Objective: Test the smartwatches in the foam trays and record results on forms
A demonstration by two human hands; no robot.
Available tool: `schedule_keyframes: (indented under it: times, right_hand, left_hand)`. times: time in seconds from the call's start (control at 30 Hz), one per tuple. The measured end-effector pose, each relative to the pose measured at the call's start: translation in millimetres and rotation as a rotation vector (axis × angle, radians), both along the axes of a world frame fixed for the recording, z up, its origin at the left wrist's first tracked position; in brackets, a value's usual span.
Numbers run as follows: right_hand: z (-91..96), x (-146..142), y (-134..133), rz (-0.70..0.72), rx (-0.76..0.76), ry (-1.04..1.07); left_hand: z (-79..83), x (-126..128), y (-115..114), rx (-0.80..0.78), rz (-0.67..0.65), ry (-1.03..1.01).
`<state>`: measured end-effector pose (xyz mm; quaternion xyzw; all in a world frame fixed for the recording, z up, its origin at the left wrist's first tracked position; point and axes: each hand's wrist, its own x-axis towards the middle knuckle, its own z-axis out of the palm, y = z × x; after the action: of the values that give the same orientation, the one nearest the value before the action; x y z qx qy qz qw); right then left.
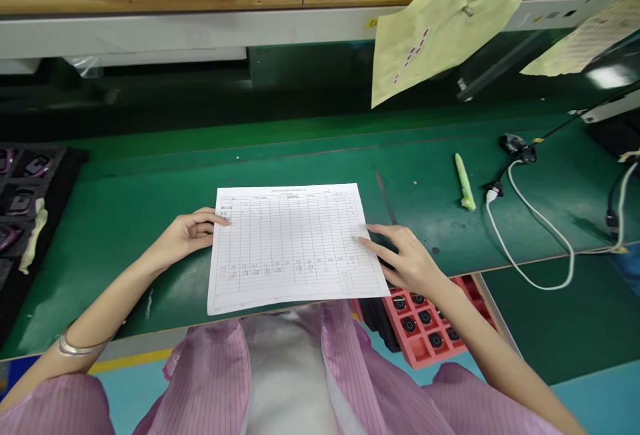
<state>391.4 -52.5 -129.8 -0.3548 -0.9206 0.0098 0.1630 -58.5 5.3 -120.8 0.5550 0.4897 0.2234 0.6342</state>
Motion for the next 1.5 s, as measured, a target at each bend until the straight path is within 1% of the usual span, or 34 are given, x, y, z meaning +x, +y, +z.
schedule_keyframes:
  times: [0.1,0.2,0.5,0.73,0.9,1.23,1.4,1.5]
  right_hand:
    - [0.6,-5,4,0.056,-0.023,-0.006]
    - [-0.1,-8,8,0.093,-0.012,0.012]
    - [-0.9,-9,11,0.081,0.017,0.041]
    - [0.4,-14,16,0.117,0.047,0.071]
    - [3.3,-16,18,0.133,0.055,0.07]
    - [3.2,-14,18,0.104,0.058,0.082]
    - [2.6,-12,17,0.076,0.075,0.11]
    - [1.6,-10,16,0.075,0.096,0.117]
  left_hand:
    - [0.8,1,0,-0.007,0.009,0.005]
    - [1.2,1,-1,-0.009,0.016,0.005]
    - [1.3,3,1,-0.034,0.043,0.013]
    - [1.5,4,2,-0.046,0.053,0.002]
    - [0.2,4,3,-0.044,0.12,-0.072]
    - [0.3,8,5,-0.089,0.217,-0.113]
    - [1.3,11,7,-0.114,0.268,-0.077]
    - [2.0,12,7,-0.112,0.276,-0.06]
